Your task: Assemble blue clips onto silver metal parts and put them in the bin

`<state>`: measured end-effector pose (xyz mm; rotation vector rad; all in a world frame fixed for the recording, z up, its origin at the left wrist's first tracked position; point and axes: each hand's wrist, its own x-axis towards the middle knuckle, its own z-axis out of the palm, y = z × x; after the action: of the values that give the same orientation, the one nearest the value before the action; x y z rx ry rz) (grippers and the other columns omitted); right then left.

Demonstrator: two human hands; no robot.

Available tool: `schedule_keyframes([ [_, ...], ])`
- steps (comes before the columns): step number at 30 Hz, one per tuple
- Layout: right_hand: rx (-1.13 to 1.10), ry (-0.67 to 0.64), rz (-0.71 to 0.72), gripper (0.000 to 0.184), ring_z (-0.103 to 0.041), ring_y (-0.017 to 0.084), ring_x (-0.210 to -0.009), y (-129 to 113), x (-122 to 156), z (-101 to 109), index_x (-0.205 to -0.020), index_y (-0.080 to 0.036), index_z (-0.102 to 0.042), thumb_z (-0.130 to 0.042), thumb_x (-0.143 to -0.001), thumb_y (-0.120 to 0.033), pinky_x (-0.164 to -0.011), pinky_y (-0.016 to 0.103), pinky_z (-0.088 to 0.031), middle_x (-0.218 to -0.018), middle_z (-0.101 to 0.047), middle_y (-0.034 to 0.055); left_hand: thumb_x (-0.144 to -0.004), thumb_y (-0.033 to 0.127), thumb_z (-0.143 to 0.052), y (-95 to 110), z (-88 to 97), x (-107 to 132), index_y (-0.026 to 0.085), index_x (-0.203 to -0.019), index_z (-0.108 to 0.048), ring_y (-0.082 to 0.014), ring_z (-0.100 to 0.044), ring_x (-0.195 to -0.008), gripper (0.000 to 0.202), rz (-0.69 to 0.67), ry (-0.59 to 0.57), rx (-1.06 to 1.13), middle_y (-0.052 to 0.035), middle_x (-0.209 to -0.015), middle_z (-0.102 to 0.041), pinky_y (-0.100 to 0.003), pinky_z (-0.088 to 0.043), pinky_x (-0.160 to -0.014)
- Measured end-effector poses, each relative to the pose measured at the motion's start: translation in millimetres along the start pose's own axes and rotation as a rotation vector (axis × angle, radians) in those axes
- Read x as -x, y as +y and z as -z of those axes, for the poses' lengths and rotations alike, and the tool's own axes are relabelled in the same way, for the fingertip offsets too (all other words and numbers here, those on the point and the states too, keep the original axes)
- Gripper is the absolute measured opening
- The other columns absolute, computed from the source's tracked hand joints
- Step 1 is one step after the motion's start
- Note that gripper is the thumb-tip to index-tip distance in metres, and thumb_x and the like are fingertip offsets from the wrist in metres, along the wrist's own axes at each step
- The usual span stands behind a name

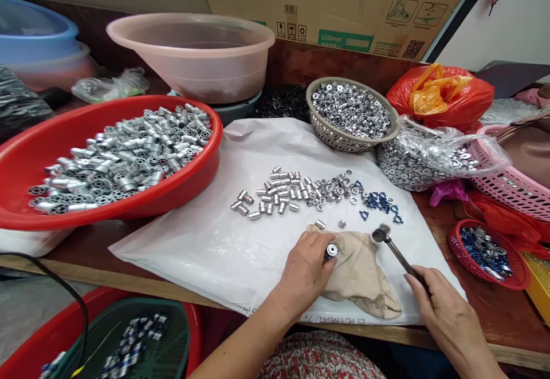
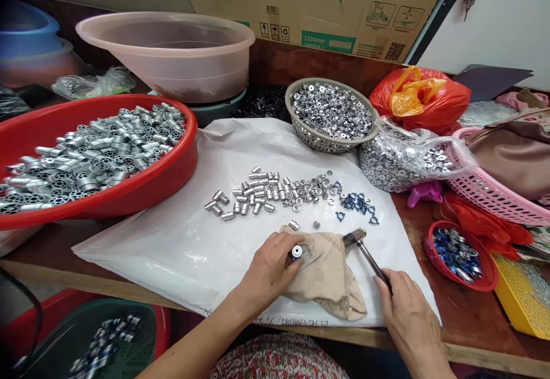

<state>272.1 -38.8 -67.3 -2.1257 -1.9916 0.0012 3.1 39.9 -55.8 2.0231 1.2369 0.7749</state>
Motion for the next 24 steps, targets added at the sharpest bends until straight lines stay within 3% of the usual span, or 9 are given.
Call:
schedule_keyframes([
  [5,-0.374,-0.112,0.184,0.025,-0.065,0.015,-0.055,-55,-7,31,-0.109,-0.024,-0.055,-0.040,-0.091,-0.033,-0.048,0.021,-0.052,-0.069,-0.068,-0.0005,-0.076,0.010,-0.053,0,-0.2,6,0.019,-0.113,-0.053,-0.0251,-0.052,-0.092,0.038,0.030,0.033,0.037,-0.0085,-0.103,-0.063,-0.039,-0.045,-0.079],
  [9,-0.424,-0.031,0.362,0.047,-0.069,0.019,-0.087,-80,-3,49,-0.135,-0.027,-0.040,-0.046,-0.089,-0.026,-0.068,0.022,-0.057,-0.107,-0.069,0.0044,-0.076,0.011,-0.052,-3,-4.2,8,0.016,-0.120,-0.048,-0.0265,-0.052,-0.094,0.045,0.049,0.055,0.031,-0.0112,-0.106,-0.063,-0.041,-0.046,-0.081],
  [13,-0.393,-0.060,0.526,0.058,-0.068,0.019,-0.095,-83,4,46,-0.142,-0.027,-0.030,-0.046,-0.088,-0.018,-0.075,0.021,-0.057,-0.109,-0.069,0.0040,-0.074,0.006,-0.049,-9,-9.2,11,0.016,-0.127,-0.043,-0.0261,-0.052,-0.096,0.055,0.024,0.094,0.038,-0.0116,-0.112,-0.061,-0.042,-0.045,-0.082],
  [17,-0.372,0.001,0.425,0.059,-0.069,0.019,-0.092,-86,6,42,-0.144,-0.026,-0.025,-0.043,-0.089,-0.018,-0.076,0.023,-0.057,-0.110,-0.069,0.0048,-0.077,0.014,-0.051,-10,-10.5,11,0.015,-0.128,-0.043,-0.0272,-0.051,-0.098,0.051,0.033,0.077,0.041,-0.0125,-0.114,-0.060,-0.043,-0.045,-0.084],
  [20,-0.387,-0.086,0.495,0.058,-0.065,0.019,-0.100,-87,4,37,-0.143,-0.026,-0.028,-0.044,-0.089,-0.018,-0.079,0.022,-0.056,-0.116,-0.066,0.0039,-0.075,0.009,-0.050,-8,-8.9,10,0.013,-0.127,-0.044,-0.0268,-0.051,-0.099,0.052,0.044,0.076,0.041,-0.0125,-0.114,-0.061,-0.042,-0.044,-0.086],
  [22,-0.348,-0.113,0.491,0.057,-0.061,0.019,-0.108,-78,2,29,-0.143,-0.025,-0.029,-0.045,-0.089,-0.019,-0.084,0.024,-0.054,-0.124,-0.061,0.0041,-0.076,0.010,-0.051,-8,-6.9,10,0.013,-0.126,-0.044,-0.0266,-0.052,-0.098,0.051,0.045,0.068,0.046,-0.0127,-0.112,-0.061,-0.042,-0.045,-0.085],
  [24,-0.241,-0.034,0.380,0.054,-0.063,0.019,-0.104,-58,3,19,-0.142,-0.024,-0.030,-0.043,-0.090,-0.023,-0.083,0.026,-0.055,-0.121,-0.063,0.0054,-0.079,0.015,-0.051,-8,-5.2,12,0.013,-0.126,-0.045,-0.0269,-0.052,-0.097,0.048,0.042,0.061,0.049,-0.0133,-0.111,-0.061,-0.042,-0.046,-0.084],
])
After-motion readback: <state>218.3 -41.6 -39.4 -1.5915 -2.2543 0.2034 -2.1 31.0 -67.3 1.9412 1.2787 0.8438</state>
